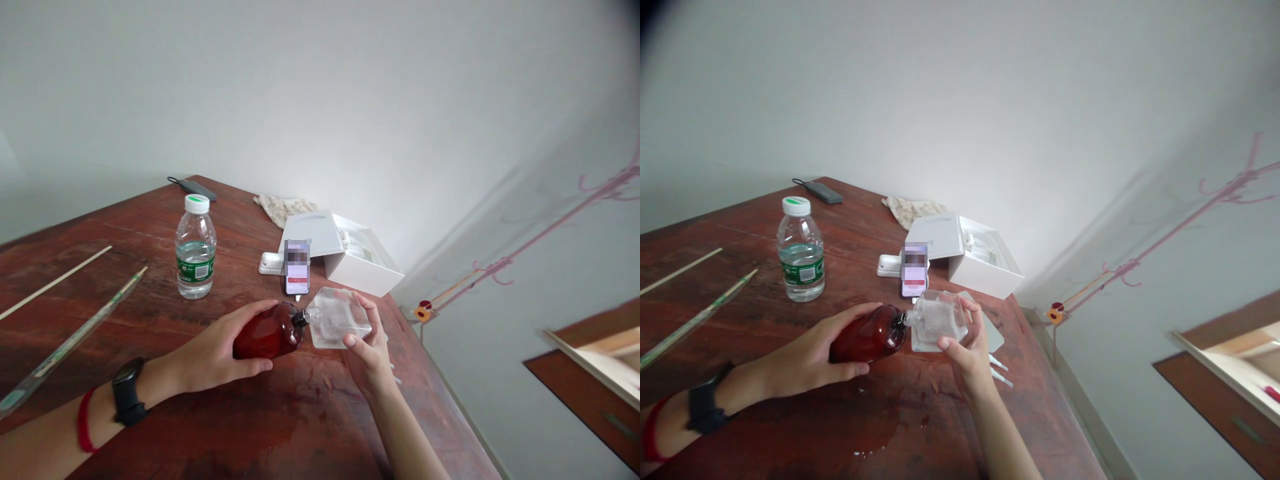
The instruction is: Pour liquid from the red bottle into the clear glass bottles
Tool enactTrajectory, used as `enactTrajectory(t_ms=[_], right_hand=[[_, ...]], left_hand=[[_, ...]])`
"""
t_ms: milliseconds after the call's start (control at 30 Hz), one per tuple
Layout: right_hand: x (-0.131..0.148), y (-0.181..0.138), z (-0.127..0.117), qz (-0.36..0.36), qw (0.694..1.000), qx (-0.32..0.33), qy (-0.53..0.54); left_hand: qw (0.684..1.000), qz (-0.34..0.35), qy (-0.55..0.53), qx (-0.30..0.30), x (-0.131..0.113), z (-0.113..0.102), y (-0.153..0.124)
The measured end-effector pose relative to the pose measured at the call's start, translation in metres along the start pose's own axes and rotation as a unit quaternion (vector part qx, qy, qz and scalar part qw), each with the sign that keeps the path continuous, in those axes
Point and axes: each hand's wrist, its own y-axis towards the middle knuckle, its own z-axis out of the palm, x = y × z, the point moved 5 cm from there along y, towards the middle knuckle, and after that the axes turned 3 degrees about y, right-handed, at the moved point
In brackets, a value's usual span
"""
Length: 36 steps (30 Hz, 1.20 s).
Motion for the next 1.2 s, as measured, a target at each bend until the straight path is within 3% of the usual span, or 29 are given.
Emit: enactTrajectory(t_ms=[1200], right_hand=[[-0.0012,-0.0013,-0.0032,-0.028,1.000,-0.005,0.006]], left_hand=[[1.000,-0.006,0.002,0.003,-0.0050,-0.0015,0.0005]])
